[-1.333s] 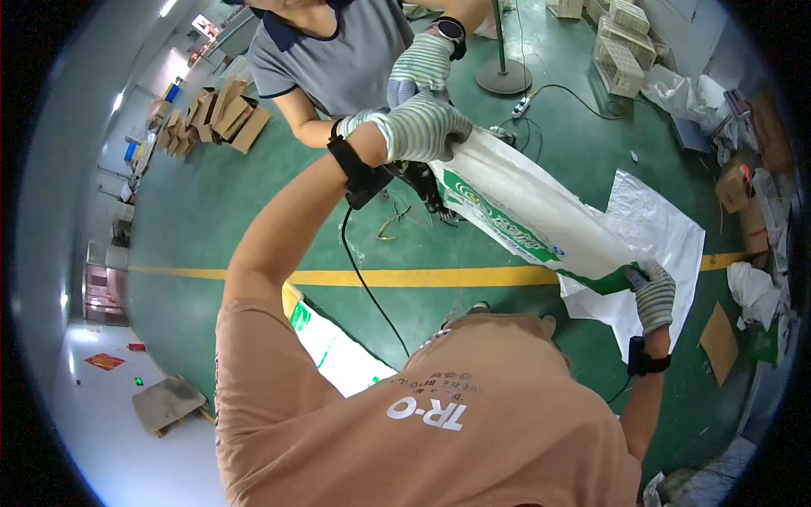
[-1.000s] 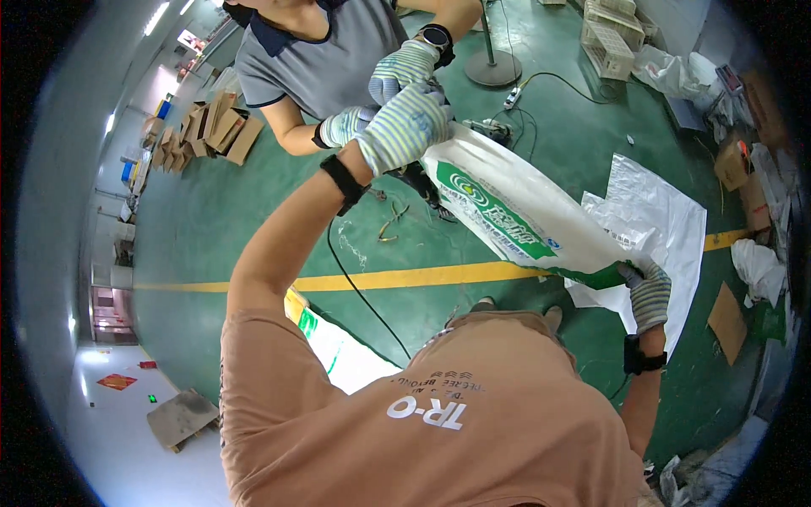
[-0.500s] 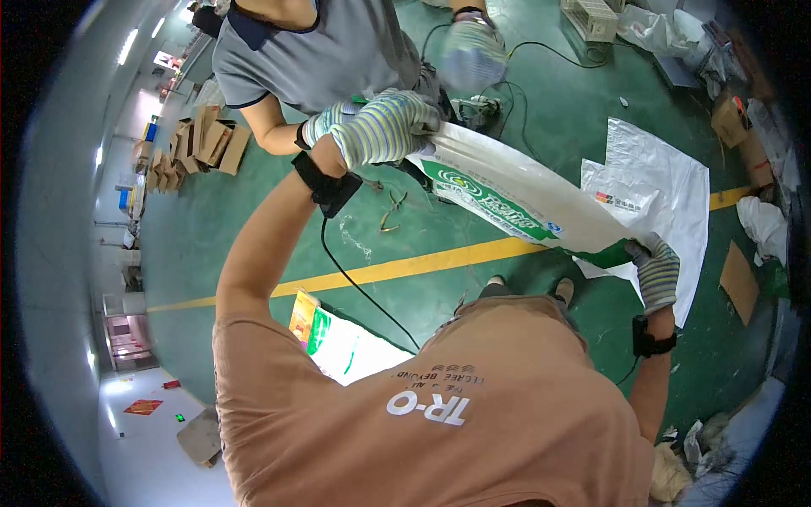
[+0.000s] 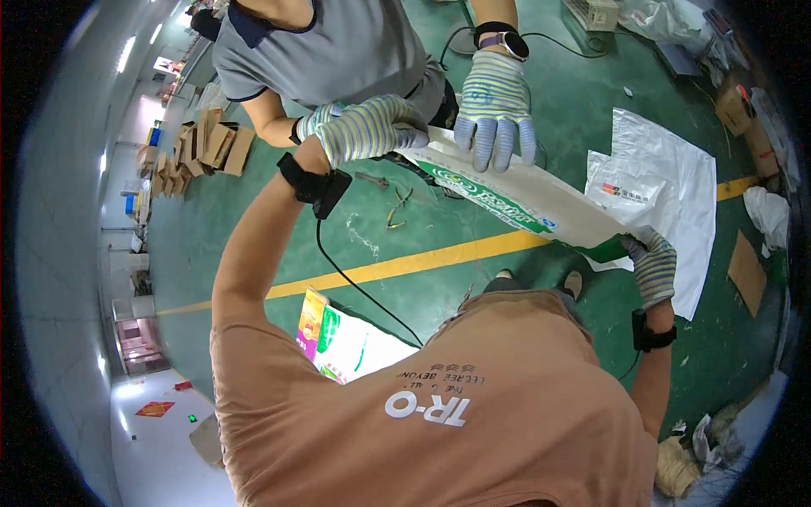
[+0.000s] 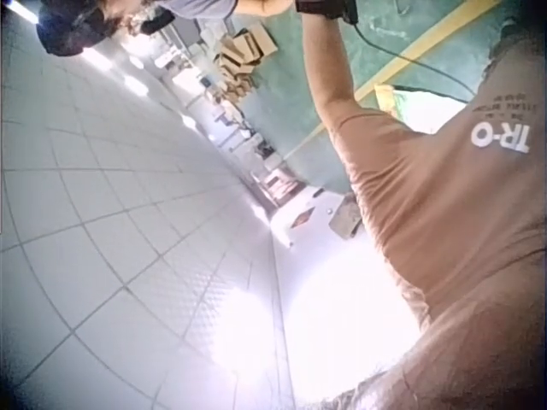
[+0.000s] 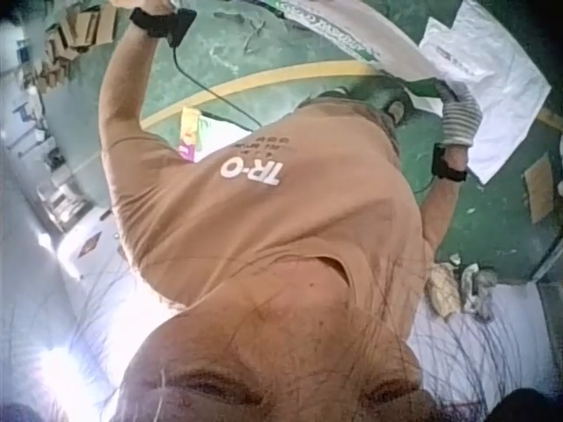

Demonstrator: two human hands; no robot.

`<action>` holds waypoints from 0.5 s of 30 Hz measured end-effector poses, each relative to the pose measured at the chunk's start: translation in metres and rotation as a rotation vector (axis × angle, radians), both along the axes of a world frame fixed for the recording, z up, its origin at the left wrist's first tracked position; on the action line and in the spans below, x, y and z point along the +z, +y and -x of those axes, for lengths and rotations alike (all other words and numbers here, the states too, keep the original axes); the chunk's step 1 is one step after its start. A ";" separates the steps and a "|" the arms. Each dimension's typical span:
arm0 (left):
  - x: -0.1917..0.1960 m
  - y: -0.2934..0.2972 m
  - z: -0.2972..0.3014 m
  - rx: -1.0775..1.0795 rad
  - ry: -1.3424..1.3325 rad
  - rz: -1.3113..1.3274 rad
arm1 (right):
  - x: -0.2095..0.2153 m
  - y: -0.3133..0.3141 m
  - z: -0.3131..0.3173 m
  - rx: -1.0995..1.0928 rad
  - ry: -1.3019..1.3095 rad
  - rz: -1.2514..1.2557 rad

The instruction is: Assisting a coworker in sealing large industrial bags using a handheld sealing machine.

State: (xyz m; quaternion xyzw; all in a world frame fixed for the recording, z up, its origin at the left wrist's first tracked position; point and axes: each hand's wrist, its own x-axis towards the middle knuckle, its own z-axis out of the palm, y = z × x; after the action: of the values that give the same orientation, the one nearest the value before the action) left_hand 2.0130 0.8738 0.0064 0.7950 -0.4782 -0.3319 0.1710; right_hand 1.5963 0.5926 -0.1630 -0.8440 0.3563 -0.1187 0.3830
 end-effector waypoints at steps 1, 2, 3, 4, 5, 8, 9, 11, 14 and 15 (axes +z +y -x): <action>0.001 0.002 0.002 -0.034 -0.045 0.023 | 0.000 0.000 -0.001 -0.004 0.006 -0.052; 0.000 0.004 0.003 -0.075 -0.089 0.080 | 0.000 0.000 -0.002 -0.007 0.014 -0.030; -0.001 0.006 0.004 -0.063 -0.091 0.048 | -0.001 0.000 -0.002 0.008 0.010 0.098; -0.003 0.008 0.004 -0.130 -0.188 0.154 | -0.003 0.000 -0.003 0.041 -0.017 0.219; -0.004 0.009 0.005 -0.192 -0.278 0.227 | -0.004 -0.001 -0.003 0.025 0.005 0.229; -0.009 0.011 0.006 -0.343 -0.554 0.301 | -0.008 -0.003 -0.003 0.042 -0.101 0.137; -0.014 0.009 0.008 -0.396 -0.535 0.343 | -0.010 -0.005 -0.004 0.032 -0.101 0.098; -0.019 0.011 0.014 -0.406 -0.934 0.423 | -0.010 -0.007 -0.005 0.022 -0.097 0.063; -0.027 0.013 0.021 -0.394 -1.070 0.491 | -0.004 -0.007 -0.006 0.007 -0.079 0.073; -0.031 0.012 0.022 -0.369 -1.148 0.538 | -0.002 -0.007 -0.005 0.016 -0.062 0.074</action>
State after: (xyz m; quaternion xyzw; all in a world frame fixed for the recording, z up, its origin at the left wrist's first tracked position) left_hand 1.9912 0.8860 -0.0247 0.6804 -0.6879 0.2518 0.0220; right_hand 1.6015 0.5854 -0.1655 -0.8562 0.3330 -0.1547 0.3635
